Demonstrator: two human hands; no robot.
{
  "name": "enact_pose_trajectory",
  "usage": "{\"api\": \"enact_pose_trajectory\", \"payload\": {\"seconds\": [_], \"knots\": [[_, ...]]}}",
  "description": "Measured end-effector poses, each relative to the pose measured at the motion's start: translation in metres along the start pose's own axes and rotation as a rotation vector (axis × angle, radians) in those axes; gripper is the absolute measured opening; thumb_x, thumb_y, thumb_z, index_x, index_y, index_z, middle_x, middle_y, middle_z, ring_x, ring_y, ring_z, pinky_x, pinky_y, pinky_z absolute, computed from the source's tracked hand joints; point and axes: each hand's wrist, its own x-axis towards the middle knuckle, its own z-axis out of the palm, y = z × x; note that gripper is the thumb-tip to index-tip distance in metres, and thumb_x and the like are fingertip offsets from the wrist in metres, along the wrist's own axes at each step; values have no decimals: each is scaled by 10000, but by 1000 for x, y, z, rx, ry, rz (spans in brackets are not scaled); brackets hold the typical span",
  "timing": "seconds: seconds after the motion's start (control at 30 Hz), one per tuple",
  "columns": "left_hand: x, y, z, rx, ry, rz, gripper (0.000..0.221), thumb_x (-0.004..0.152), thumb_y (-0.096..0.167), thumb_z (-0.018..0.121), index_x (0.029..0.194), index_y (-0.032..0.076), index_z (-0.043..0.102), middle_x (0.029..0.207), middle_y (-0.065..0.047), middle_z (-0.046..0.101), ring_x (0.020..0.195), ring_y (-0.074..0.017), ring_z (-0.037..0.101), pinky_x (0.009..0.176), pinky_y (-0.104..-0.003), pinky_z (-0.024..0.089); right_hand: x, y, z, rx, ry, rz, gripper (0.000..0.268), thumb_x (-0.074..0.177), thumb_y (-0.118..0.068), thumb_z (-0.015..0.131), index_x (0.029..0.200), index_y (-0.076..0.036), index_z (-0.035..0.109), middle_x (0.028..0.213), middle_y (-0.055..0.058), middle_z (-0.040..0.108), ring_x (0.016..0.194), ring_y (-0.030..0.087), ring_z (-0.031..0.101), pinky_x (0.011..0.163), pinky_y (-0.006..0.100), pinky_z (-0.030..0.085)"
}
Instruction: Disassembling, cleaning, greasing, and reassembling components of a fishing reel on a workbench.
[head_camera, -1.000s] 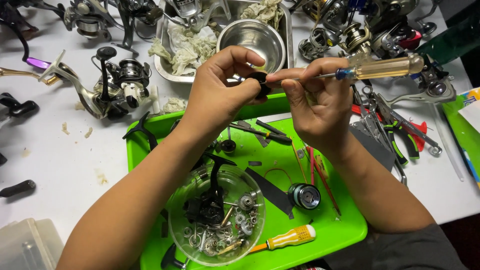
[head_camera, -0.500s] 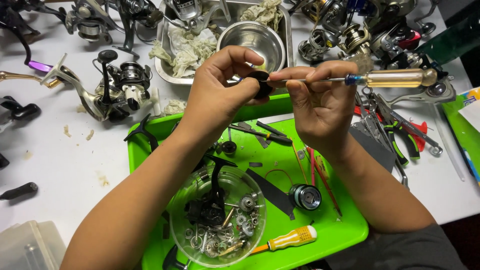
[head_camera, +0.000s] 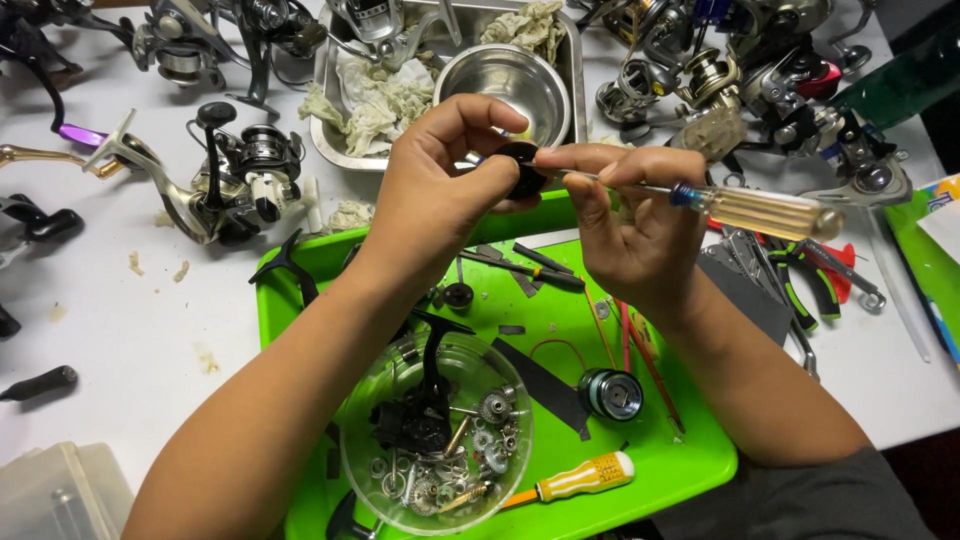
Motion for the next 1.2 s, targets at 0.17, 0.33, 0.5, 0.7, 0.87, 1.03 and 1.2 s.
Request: {"api": "enact_pose_trajectory", "payload": {"seconds": [0.17, 0.33, 0.5, 0.7, 0.87, 1.03, 1.2], "knots": [[-1, 2, 0, -1, -11, -31, 208, 844, 39, 608, 1028, 120, 663, 873, -29, 654, 831, -100, 657, 722, -325, 727, -3, 4, 0, 8, 22, -18, 233, 1088, 52, 472, 1142, -87, 293, 1067, 240, 540, 1069, 413, 725, 919, 448, 637], [3, -2, -2, -54, -21, -53, 218, 899, 27, 583, 1102, 80, 645, 954, -100, 689, 901, -207, 735, 763, -346, 729, 6, -6, 3, 99, 119, 131, 236, 1113, -18, 460, 1145, -153, 269, 1087, 283, 646, 1024, 402, 723, 912, 434, 632], [11, -10, -10, -122, 12, -105, 263, 946, 49, 597, 1204, 36, 645, 1086, -128, 710, 980, -271, 774, 845, -377, 709, 10, -9, 5, 69, 234, 104, 122, 1160, -158, 406, 1177, -181, 287, 959, 195, 556, 810, 357, 696, 816, 441, 626], [13, -11, -12, -109, 2, -110, 319, 953, 76, 608, 1261, 22, 672, 1141, -128, 712, 1012, -207, 714, 873, -370, 707, 7, -6, -12, 56, 160, 140, 117, 1146, -88, 474, 1218, -43, 394, 844, 163, 532, 722, 281, 636, 716, 364, 619], [15, -10, -14, -117, -11, -144, 394, 943, 91, 618, 1329, 17, 649, 1255, -163, 707, 997, -244, 746, 859, -345, 692, 19, -46, -61, -219, 91, 183, 142, 1163, 58, 566, 1249, 166, 528, 883, 232, 610, 752, 277, 702, 678, 321, 622], [17, -9, -15, -144, -45, -152, 512, 898, 5, 607, 1409, -6, 588, 1350, -169, 675, 1052, -189, 691, 927, -315, 667, 11, -68, -96, -512, -162, 462, 200, 1064, 158, 657, 1263, 187, 660, 825, 210, 678, 661, 194, 656, 614, 262, 564], [18, -20, -20, -128, -138, -107, 626, 878, -80, 597, 1492, 14, 513, 1328, -128, 686, 1029, -130, 668, 959, -264, 620, -42, -31, -91, -680, -705, 390, 248, 909, -240, 718, 1141, -166, 764, 1022, 33, 806, 834, 199, 764, 710, 373, 571]]}}
